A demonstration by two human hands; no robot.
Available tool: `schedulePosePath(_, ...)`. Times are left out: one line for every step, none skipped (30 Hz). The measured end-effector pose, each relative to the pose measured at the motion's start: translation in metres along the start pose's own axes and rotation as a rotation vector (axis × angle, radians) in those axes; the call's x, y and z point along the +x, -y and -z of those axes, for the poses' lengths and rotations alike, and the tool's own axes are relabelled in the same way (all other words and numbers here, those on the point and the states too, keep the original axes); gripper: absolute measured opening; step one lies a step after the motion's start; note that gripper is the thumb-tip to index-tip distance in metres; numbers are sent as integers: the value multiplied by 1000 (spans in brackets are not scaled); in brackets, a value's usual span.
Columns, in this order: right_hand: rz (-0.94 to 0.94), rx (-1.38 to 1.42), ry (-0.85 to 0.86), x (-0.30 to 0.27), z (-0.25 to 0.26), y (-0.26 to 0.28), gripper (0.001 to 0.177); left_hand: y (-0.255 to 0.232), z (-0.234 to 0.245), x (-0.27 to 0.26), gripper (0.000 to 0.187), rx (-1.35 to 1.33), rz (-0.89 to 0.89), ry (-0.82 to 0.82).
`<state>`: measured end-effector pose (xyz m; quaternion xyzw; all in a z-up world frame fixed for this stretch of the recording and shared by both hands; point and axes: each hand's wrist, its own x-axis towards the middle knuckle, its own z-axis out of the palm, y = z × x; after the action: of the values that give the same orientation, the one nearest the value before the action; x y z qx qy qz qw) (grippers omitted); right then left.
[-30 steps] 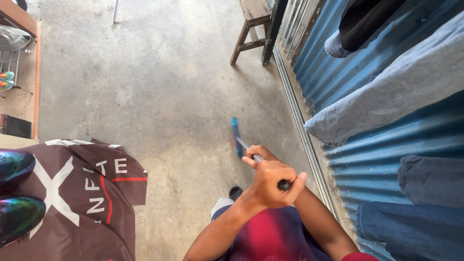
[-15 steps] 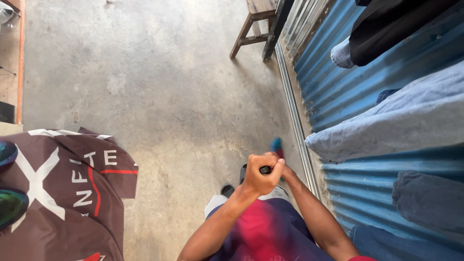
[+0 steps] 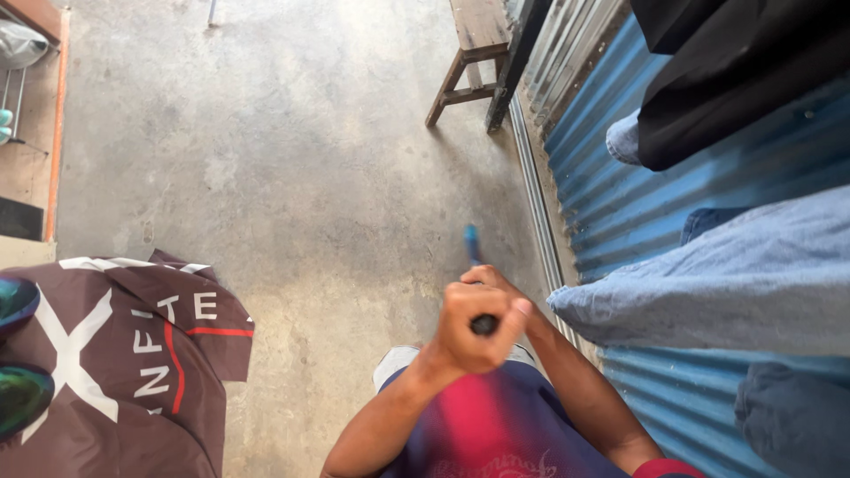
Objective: The person sweeps the concrete floor of a cluttered space using a blue-bristled broom, maneuvering around objects and reaching into corners.
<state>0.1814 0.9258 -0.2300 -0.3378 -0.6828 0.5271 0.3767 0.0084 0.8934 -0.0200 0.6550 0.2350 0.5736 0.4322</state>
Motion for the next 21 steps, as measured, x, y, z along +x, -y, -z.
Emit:
schedulePosePath(16,58,69,-2,13,-19,25,8,3,-2,35,5,98,-28)
schedulePosePath(33,118,134,-3,23,-41,27,21,7,-3,35,9,195,-51)
schedulePosePath(-108,-131,93,-7,24,-65,27,35,9,-4,35,13,293,-73)
schedulePosePath(-250,-381,43,-14,21,-88,28,49,9,-6,37,-29,343,-95)
schedulePosePath(-389,-633,-10,-21,19,-108,30,62,9,-7,39,-70,392,-116)
schedulePosePath(-309,-624,-26,-28,20,-126,27,72,9,-8,41,-109,442,-135)
schedulePosePath(-230,-615,-43,-34,20,-138,24,77,8,-10,40,-66,435,-115)
schedulePosePath(-150,-607,-62,-31,21,-148,21,80,7,-8,39,-23,425,-94)
schedulePosePath(-113,-565,-21,-19,19,-155,21,81,8,-2,38,21,415,-73)
schedulePosePath(-85,-507,12,-12,15,-154,21,79,9,4,35,6,365,-57)
schedulePosePath(-62,-430,-5,-4,9,-149,21,75,11,11,31,-9,314,-41)
schedulePosePath(-42,-344,-97,9,-2,-138,20,72,15,21,28,-21,258,-25)
schedulePosePath(-16,-268,-186,23,-12,-124,20,69,21,33,31,48,215,-1)
schedulePosePath(12,-211,-273,34,-24,-107,20,67,26,44,34,114,178,27)
schedulePosePath(21,-194,-302,49,-30,-90,19,65,32,52,37,180,140,56)
schedulePosePath(41,-193,-345,62,-34,-73,19,63,35,61,35,189,90,71)
schedulePosePath(57,-200,-379,76,-35,-58,19,62,38,69,33,198,40,87)
schedulePosePath(53,-209,-350,91,-31,-46,18,60,44,79,32,208,-13,100)
schedulePosePath(43,-220,-314,105,-24,-37,18,59,53,88,32,197,-24,97)
schedulePosePath(36,-217,-297,115,-21,-33,18,57,65,96,33,187,-32,101)
schedulePosePath(4,-209,-263,123,-19,-32,18,56,77,103,34,178,-41,106)
